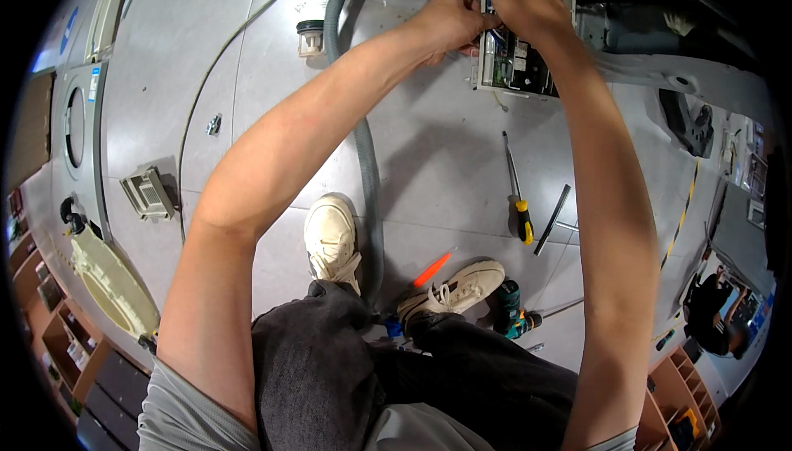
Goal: The person holds an electronics control module and connects several colored wire harnesses into the ports on the circuit board within the module casing.
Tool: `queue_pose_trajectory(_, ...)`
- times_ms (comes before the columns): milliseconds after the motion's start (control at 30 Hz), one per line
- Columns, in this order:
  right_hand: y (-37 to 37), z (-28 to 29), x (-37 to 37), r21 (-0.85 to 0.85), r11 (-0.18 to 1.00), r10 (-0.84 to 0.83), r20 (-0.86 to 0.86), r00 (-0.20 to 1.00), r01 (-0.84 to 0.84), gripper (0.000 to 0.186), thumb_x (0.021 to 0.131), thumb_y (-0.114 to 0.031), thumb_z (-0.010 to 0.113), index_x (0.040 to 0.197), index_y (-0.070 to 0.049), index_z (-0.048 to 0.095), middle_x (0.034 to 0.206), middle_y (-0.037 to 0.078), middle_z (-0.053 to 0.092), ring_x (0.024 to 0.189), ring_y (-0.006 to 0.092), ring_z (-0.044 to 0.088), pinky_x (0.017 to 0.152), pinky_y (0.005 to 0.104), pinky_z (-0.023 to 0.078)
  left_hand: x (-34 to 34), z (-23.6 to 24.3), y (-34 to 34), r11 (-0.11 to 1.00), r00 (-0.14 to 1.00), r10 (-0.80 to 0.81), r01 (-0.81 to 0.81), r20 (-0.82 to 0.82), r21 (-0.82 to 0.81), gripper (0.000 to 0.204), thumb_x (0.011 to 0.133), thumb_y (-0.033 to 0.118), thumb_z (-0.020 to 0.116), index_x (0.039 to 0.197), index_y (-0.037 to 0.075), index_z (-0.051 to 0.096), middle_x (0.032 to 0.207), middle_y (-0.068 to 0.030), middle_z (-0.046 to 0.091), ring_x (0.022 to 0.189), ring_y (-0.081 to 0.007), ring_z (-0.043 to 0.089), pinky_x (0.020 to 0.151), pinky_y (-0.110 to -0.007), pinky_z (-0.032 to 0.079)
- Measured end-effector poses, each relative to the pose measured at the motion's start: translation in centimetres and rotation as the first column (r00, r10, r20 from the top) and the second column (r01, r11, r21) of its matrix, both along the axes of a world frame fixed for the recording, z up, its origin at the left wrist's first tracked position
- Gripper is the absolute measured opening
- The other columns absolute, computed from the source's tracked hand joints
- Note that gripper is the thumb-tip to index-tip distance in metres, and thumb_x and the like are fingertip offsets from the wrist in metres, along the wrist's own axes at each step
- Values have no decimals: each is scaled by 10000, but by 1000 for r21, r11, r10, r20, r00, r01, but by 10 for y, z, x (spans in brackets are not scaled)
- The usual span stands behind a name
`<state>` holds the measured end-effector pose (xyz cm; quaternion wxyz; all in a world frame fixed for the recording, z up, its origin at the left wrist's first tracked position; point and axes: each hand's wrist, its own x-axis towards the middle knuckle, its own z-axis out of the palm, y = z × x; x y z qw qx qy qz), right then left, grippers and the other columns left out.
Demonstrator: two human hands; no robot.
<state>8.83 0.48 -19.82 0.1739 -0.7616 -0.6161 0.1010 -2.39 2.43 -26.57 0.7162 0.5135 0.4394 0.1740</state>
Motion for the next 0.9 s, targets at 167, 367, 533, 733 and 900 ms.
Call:
queue_pose_trajectory(167,-1,-5,21,-45,983,173,-130,976,-180,359,809,-229,599,1101,-25,555,1035,195,618,945,311,580,785,383,467,3,0,-3,997,998,-11,15,-59,76,285,878,208,627,1003,-46,597,891,-95,646,769,-162,636,652,-289,546)
queue_pose_trajectory(367,7,-10,51,-109,973,146,-383,912,-202,364,852,-256,613,1166,-75,585,1006,83,644,837,184,615,761,320,475,4,-9,-2,985,999,-29,34,-34,168,365,883,204,620,1127,-56,539,917,-113,639,792,-170,635,654,-302,549)
queue_pose_trajectory(533,5,19,28,-100,993,55,-132,990,-69,357,795,-219,606,1074,3,571,1009,245,612,981,368,581,825,389,466,-3,-11,-1,986,998,-15,5,55,165,451,878,194,629,1233,-28,461,931,-128,632,796,-176,633,657,-314,551)
queue_pose_trajectory(733,1,35,18,103,906,424,-194,885,-411,297,805,-196,624,999,29,639,911,211,629,871,320,621,789,358,473,-1,-6,0,981,999,-38,35,8,192,482,868,198,645,1241,-40,455,952,-123,624,792,-174,622,640,-302,531)
queue_pose_trajectory(900,7,37,20,52,977,212,-81,974,-208,238,780,-185,638,872,31,679,817,221,647,798,334,649,736,374,492,-1,-2,-5,986,999,31,-36,31,166,472,886,281,612,1219,-28,485,970,-97,624,847,-163,590,702,-321,490)
